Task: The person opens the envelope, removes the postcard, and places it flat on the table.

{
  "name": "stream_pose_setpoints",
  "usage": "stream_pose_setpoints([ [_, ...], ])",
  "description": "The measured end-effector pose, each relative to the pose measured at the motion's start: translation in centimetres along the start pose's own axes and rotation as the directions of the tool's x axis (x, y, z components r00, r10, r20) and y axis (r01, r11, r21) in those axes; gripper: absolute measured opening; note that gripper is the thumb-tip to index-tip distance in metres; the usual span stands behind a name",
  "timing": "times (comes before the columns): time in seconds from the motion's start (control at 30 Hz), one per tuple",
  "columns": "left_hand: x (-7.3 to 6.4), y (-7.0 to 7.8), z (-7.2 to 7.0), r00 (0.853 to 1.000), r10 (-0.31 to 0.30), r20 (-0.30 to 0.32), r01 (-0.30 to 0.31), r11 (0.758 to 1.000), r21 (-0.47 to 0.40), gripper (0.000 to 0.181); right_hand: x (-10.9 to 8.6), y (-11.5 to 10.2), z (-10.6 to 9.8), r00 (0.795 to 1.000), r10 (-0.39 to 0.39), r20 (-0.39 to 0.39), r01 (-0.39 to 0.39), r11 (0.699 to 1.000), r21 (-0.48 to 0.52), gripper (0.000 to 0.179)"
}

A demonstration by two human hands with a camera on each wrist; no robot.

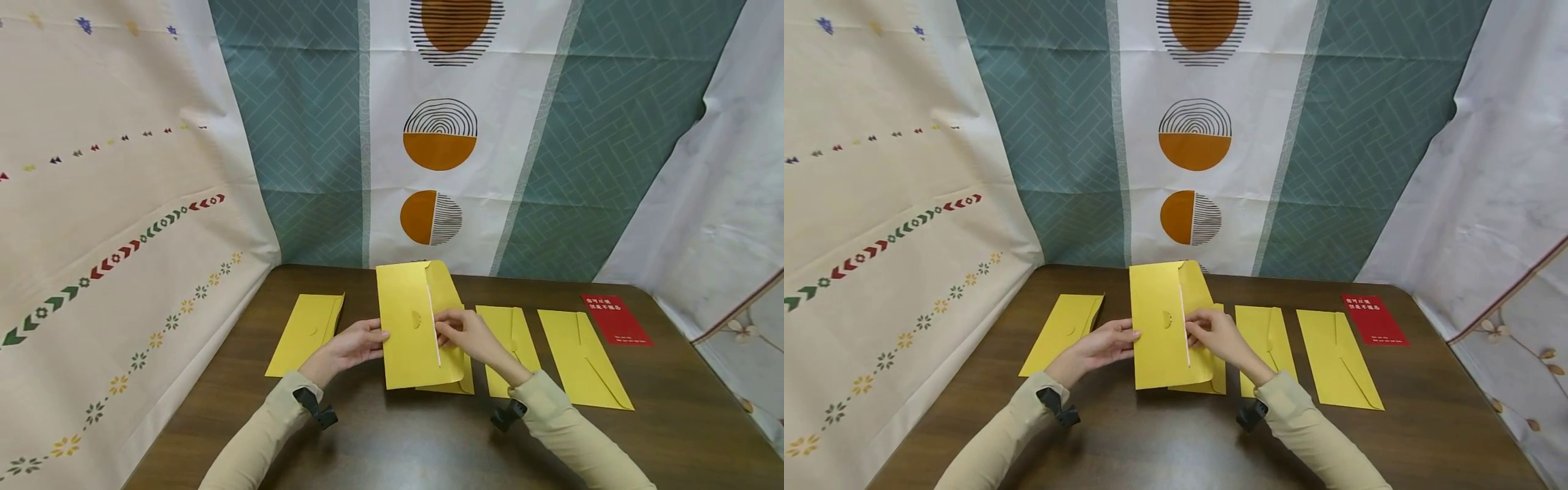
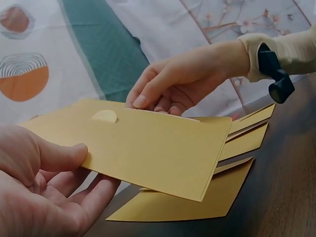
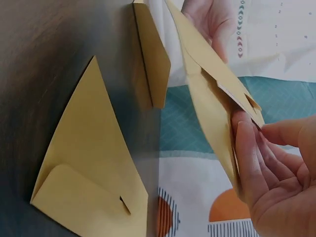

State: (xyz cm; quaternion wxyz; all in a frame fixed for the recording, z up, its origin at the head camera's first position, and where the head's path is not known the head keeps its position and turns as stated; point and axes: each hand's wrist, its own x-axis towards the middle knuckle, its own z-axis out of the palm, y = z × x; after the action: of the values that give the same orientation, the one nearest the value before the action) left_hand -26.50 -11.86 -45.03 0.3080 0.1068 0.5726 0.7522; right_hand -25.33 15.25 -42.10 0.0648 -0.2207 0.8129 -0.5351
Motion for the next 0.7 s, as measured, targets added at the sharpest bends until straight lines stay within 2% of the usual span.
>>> stream_pose_setpoints([
  [0.3,-0.32,0.18,-0.01,1.0,0.012,0.015,-0.012,0.999,0.032,0.039,0.24,-0.23,0.13,0.998,0.059,0.025,-0.059,0.998,0.017,0.023],
  [0.5,-0.29,0.18,0.11,1.0,0.017,-0.009,-0.017,0.999,0.041,0.028,0.17,-0.33,0.24,0.996,0.089,-0.014,-0.09,0.996,-0.018,0.019],
  [0.7,-0.28,-0.02,0.24,0.999,0.011,-0.031,-0.01,0.998,0.058,0.026,0.14,-0.23,0.24,0.987,0.155,-0.047,-0.157,0.987,-0.029,0.019],
])
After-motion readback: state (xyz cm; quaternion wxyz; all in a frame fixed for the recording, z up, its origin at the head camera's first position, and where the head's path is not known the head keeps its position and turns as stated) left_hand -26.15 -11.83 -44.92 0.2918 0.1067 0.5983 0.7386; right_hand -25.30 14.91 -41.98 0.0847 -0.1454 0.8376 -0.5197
